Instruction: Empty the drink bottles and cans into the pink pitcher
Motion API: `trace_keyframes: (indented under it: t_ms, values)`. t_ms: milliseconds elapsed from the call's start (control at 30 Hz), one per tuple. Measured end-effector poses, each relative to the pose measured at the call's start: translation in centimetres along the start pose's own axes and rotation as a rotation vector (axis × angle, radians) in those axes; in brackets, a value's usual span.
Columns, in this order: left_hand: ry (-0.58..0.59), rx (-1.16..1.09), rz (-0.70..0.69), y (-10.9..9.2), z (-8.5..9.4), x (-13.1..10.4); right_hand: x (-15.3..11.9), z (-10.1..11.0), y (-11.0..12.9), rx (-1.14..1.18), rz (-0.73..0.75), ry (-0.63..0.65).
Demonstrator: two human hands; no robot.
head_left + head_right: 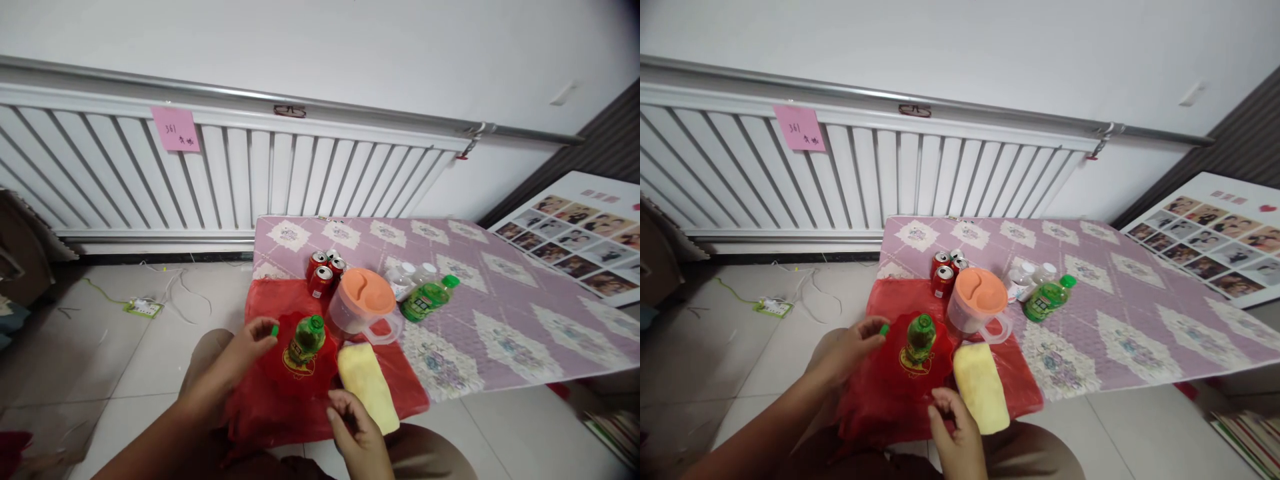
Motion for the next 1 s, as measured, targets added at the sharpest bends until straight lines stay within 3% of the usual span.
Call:
trace_keyframes:
  t_ms: [133,267,633,700,867,1000]
  values:
    - [0.254,-0.391,0.142,0.1,-3.3,-4.4,0.7,-2.2,3.2,-0.162,0.265,0.04]
    - [0.349,-0.535,0.116,0.1,-5.0,-5.5,1.3,-3.5,5.4,-0.246,0.43,0.106]
    - [0.452,-0.56,0.16,0.5,-5.3,-4.8,2.3,-2.6,6.6,-0.247,0.296,0.215]
    - [0.39,-0.436,0.098,0.3,-4.8,-4.4,3.0,-1.5,7.2,-0.222,0.267,0.167]
    - [-0.018,0.067,-0.195,-1.1,-3.7,-2.5,6.0,1.9,9.3,-0.157,0.163,-0.039]
    - [-0.056,0.18,-0.301,-1.3,-4.7,-0.6,8.4,2.4,11.9,-0.26,0.233,-0.016]
Point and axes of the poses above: each hand's wrist, its own x-axis towards the middle knuckle, its own z-axis out of the back of the hand, y = z × x, the point moved 1 cm from there along x, towards the middle knuckle, and after that the axes turned 1 degree about y, right-handed, at the moved point
